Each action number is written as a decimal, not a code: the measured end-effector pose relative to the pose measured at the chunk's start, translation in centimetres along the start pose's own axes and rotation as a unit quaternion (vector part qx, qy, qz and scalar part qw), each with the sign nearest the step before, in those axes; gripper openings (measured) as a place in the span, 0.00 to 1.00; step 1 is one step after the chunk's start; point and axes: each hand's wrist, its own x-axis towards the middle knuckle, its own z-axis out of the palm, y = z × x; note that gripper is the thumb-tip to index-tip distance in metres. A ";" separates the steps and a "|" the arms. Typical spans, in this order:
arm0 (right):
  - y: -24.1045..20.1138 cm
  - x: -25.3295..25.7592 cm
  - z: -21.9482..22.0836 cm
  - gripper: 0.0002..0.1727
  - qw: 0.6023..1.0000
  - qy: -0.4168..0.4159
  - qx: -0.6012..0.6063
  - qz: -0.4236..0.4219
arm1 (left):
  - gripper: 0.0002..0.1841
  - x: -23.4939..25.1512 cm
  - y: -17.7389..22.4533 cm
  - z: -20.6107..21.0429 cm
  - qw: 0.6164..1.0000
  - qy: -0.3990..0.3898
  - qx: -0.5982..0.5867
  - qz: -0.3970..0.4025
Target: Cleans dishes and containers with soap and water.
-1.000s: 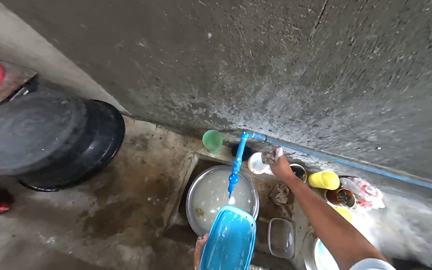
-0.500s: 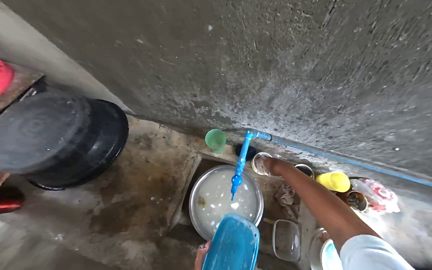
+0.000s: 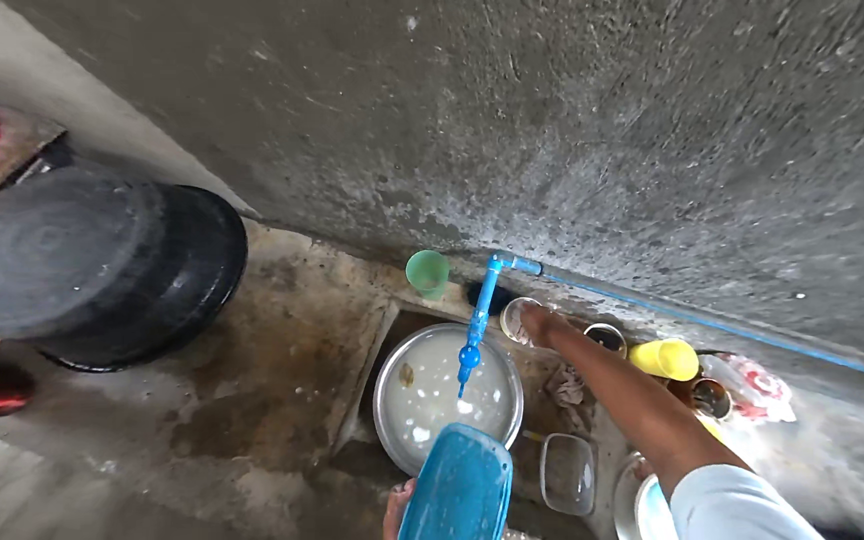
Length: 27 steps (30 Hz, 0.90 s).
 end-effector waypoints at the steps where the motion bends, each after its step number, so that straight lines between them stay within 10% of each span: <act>1: -0.1 -0.2 0.1 0.31 1.000 0.002 -0.003 0.000 | 0.10 0.0 0.0 -0.4 1.000 -0.020 -0.011 -0.012; 17: -1.6 -2.0 0.0 0.25 0.996 0.033 0.010 0.077 | 0.07 -1.1 0.1 -1.1 0.997 -0.063 -0.048 -0.010; 21: 0.8 -1.9 0.3 0.41 0.986 0.095 0.108 0.078 | 0.07 -1.6 0.6 -1.0 0.997 -0.058 -0.044 -0.003; 27: 3.2 -6.0 1.6 0.30 0.824 0.253 0.505 0.044 | 0.07 -1.1 0.2 -1.3 0.997 -0.062 -0.045 0.012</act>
